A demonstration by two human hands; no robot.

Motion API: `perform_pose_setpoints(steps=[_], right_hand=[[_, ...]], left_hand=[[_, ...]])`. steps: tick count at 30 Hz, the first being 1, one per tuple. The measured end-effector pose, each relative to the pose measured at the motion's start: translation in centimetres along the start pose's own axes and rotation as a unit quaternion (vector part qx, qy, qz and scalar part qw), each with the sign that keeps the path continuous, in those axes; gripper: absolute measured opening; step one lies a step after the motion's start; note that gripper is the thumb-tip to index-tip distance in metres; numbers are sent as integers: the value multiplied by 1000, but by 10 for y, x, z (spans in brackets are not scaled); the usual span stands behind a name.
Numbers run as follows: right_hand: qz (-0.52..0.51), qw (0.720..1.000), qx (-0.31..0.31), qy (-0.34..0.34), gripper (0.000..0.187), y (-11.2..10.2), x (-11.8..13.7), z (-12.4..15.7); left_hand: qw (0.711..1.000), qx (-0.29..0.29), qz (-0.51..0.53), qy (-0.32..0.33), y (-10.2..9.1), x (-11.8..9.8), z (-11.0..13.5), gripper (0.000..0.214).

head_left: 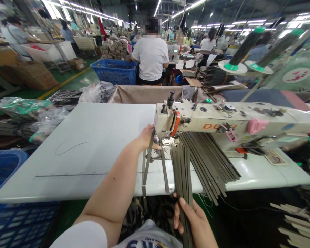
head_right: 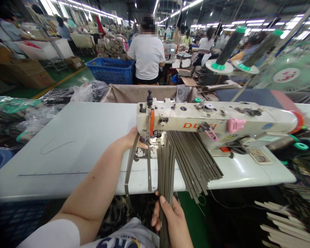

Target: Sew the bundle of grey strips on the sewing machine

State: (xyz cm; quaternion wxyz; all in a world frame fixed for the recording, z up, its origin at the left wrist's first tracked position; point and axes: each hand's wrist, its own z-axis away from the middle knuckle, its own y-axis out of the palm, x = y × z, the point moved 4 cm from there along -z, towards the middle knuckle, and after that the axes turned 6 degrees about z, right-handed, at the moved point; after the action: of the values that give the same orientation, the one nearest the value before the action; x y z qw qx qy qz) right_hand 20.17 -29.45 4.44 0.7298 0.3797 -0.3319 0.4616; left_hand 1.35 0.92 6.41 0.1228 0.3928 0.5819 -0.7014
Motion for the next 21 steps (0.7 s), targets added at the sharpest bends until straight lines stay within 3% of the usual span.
perform_pose_setpoints(steps=[7,13,21], right_hand=[[-39,998,-8,37,51,3,11,7],[12,997,-7,75,63,-1,5,8],[25,998,-22,57,64,-4,-3,8]], left_hand=[[999,-21,15,22,0,0,0,102],[1000,-14,0,20,-2,-5,0,99],[1000,-13,8,12,0,-9,2,96]])
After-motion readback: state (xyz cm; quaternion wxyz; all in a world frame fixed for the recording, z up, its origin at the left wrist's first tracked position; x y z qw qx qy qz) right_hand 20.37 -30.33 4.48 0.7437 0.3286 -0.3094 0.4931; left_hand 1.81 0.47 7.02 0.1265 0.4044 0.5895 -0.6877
